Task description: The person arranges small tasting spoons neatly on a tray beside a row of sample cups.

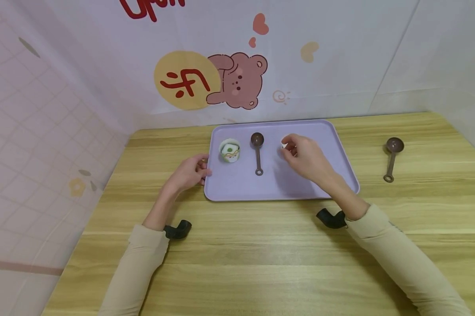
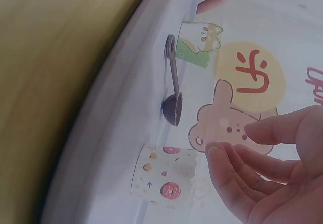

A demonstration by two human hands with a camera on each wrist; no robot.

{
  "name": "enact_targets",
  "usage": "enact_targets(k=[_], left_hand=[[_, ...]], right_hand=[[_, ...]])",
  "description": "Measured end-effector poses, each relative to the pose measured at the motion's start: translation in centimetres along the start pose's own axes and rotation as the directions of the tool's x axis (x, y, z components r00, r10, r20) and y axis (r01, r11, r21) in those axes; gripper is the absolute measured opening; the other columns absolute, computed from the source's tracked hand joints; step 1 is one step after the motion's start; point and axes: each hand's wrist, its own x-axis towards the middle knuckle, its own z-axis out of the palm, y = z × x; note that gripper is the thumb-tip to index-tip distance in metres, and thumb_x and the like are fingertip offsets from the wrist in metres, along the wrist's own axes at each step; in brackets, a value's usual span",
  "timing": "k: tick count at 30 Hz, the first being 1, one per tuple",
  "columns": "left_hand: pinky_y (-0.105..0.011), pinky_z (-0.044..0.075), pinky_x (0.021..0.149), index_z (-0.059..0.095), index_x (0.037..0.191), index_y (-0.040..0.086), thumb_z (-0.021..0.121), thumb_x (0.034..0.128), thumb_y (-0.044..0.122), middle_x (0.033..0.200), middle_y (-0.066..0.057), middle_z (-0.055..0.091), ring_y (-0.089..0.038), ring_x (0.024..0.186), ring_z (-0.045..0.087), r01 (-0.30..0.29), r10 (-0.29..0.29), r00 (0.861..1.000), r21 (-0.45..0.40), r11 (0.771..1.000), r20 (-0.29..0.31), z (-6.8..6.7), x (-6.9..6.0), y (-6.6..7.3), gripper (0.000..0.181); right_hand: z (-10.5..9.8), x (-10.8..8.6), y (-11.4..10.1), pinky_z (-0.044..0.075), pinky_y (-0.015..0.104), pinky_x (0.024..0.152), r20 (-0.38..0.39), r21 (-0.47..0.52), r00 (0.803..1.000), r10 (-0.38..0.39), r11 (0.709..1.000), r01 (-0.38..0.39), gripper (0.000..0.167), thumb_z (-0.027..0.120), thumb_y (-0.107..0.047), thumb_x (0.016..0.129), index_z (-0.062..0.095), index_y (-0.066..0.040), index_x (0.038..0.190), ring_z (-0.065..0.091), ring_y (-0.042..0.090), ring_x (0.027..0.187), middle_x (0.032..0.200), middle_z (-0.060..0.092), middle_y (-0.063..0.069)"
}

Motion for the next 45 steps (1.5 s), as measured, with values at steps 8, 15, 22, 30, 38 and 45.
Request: enact_targets(k=[8,15,22,30,38,45], left_hand=[[-0.029,0.055,0.065,0.037,0.151,-0.007,0.058,0.1012,0.000,0.103,-0.018,0.055,-0.023,0.074,0.059,0.013,-0.013,1.000,0.032,0.999,-0.017,0.2,-0.2,0.3,0.054],[-0.031,0.056,0.067,0.037,0.151,-0.007,0.057,0.1011,0.000,0.104,-0.019,0.054,-0.024,0.077,0.058,0.017,-0.017,1.000,0.025,1.000,-0.017,0.3,-0.2,0.4,0.054],[-0.030,0.056,0.066,0.037,0.151,-0.007,0.057,0.1011,0.000,0.105,-0.019,0.054,-0.024,0.077,0.058,0.019,-0.018,1.000,0.024,1.000,-0.019,0.2,-0.2,0.4,0.054],[-0.030,0.056,0.066,0.038,0.151,-0.006,0.058,0.1008,0.000,0.105,-0.019,0.054,-0.024,0.077,0.057,0.031,-0.031,0.999,0.017,0.999,-0.023,0.3,-0.1,0.3,0.054],[-0.029,0.056,0.065,0.038,0.151,-0.005,0.058,0.1007,0.000,0.104,-0.018,0.055,-0.023,0.077,0.058,0.031,-0.030,0.999,0.027,0.999,-0.027,0.3,-0.1,0.3,0.054],[-0.031,0.056,0.066,0.038,0.151,-0.005,0.058,0.1009,0.000,0.104,-0.018,0.056,-0.022,0.075,0.058,0.021,-0.020,0.999,0.030,0.999,-0.029,0.4,-0.1,0.2,0.054]], right_hand=[[-0.5,-0.4,0.3,0.056,0.045,0.078,0.002,0.000,1.000,-0.003,1.000,0.003,0.024,0.062,-0.004,0.096,0.065,0.010,0.115,0.068,0.032,0.085,0.095,0.070,0.020],[-1.1,-0.9,0.8,0.056,0.047,0.078,-0.015,0.002,1.000,-0.019,1.000,0.019,0.022,0.061,-0.004,0.096,0.065,0.009,0.113,0.068,0.034,0.084,0.095,0.070,0.020],[-1.5,-1.4,1.3,0.057,0.047,0.078,-0.010,0.014,1.000,-0.009,1.000,0.009,0.023,0.061,-0.004,0.096,0.065,0.009,0.114,0.069,0.034,0.086,0.098,0.070,0.021],[-2.3,-2.1,1.6,0.057,0.047,0.078,-0.012,0.039,1.000,-0.005,0.999,0.005,0.023,0.062,-0.004,0.097,0.065,0.008,0.116,0.070,0.034,0.087,0.102,0.070,0.022],[-2.9,-2.5,1.9,0.056,0.034,0.075,-0.029,0.026,0.999,-0.025,0.999,0.026,0.024,0.064,-0.008,0.097,0.065,0.007,0.116,0.071,0.033,0.086,0.102,0.070,0.021],[-3.3,-3.0,2.2,0.044,0.005,0.070,-0.035,0.048,0.999,-0.017,0.999,0.018,0.026,0.062,-0.006,0.097,0.064,0.008,0.118,0.069,0.033,0.087,0.105,0.068,0.023]])
